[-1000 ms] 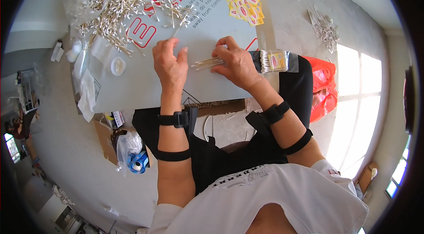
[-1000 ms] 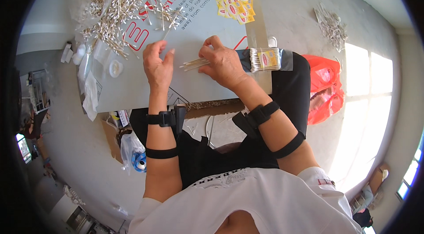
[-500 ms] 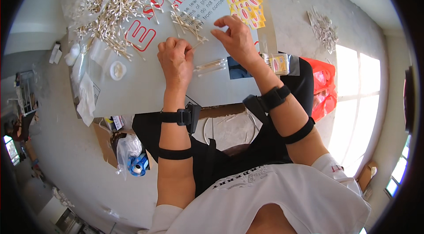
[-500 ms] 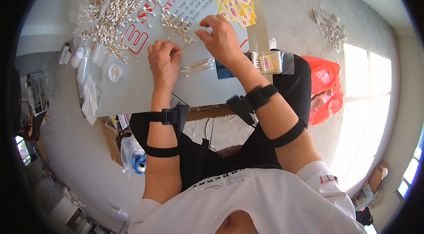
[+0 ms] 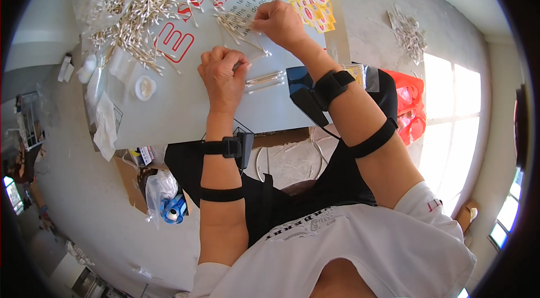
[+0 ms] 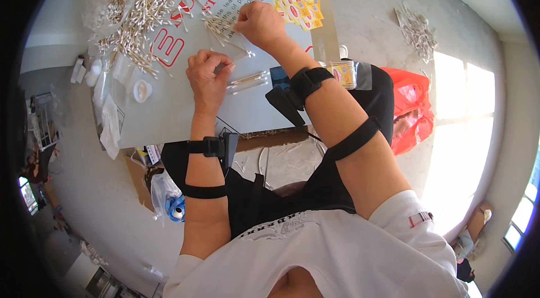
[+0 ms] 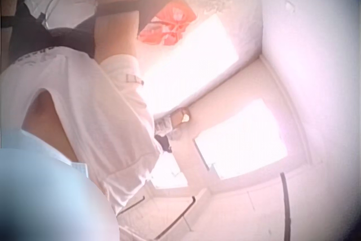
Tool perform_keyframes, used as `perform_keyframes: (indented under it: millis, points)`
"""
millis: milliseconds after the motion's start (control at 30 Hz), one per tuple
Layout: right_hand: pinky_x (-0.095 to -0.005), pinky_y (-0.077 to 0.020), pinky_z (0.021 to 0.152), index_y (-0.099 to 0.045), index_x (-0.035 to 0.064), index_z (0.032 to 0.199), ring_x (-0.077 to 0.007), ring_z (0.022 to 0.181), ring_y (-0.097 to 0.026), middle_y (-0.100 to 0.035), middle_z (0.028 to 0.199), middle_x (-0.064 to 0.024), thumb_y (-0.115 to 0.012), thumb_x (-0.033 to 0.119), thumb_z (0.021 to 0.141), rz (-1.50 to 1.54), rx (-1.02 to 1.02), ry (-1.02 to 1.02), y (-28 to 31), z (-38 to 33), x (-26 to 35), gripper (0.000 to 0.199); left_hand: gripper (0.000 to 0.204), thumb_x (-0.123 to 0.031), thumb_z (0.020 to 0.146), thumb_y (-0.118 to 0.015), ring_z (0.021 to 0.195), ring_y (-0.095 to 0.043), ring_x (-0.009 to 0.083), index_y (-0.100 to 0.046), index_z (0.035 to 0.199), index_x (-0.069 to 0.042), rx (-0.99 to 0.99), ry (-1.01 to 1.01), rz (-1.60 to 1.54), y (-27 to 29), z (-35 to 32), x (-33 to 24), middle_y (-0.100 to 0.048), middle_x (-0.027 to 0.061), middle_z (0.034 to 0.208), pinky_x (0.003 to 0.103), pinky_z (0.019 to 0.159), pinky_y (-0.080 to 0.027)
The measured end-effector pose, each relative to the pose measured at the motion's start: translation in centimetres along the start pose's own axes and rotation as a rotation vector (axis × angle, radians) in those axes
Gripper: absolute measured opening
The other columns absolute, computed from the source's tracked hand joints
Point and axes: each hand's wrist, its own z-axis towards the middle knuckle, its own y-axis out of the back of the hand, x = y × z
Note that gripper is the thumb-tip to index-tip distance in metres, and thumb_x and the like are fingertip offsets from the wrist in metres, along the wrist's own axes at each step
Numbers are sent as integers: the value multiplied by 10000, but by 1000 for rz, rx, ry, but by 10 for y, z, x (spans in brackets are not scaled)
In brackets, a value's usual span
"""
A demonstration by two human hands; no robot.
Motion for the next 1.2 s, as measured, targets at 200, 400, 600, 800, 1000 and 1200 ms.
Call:
perform_keyframes:
  millis: [200,400,600,800,1000,1200]
  points:
    - [-321,-487,608,-683,43,746,-211,609,-611,-661,678,-91,-759,220,749,85,-250,16,10,-18,0,192,160,-80,660,-780,931,-520,219,-671,743,-161,-11,0,10,1,-2,-4,-588,-55,839,392,842,-361]
    - [-380,-511,672,-675,54,720,-285,725,-646,-661,727,-93,-718,168,704,-107,-13,66,9,-56,4,123,157,-71,646,-778,924,-522,214,-677,731,-156,-5,15,-6,-1,-2,-9,-592,-54,836,385,868,-346]
    - [-396,-510,684,-692,41,737,-300,732,-650,-671,759,-118,-668,113,705,-107,141,-52,15,-63,6,83,182,-76,632,-782,913,-521,210,-690,764,-161,23,-39,-40,-2,-12,-3,-588,-43,827,381,884,-339]
    - [-392,-509,681,-689,27,741,-315,733,-650,-666,756,-130,-668,92,697,-71,146,-9,19,-69,1,81,417,-111,603,-807,989,-512,224,-708,1002,-180,-6,-16,-38,-3,-16,-10,-581,-13,952,390,928,-350]
    - [-398,-506,667,-680,25,728,-318,726,-647,-661,742,-136,-687,94,686,-56,158,64,20,-69,-2,81,476,-129,602,-798,1082,-488,246,-711,1069,-171,15,-38,-1,-1,-15,-12,-554,16,1043,410,973,-344]
    - [-430,-521,660,-680,77,686,-333,742,-655,-667,709,-132,-628,69,694,-91,191,51,21,-67,2,53,390,-192,647,-769,1076,-491,235,-731,1034,-168,32,-60,23,-1,-15,-11,-553,8,1045,395,985,-341]
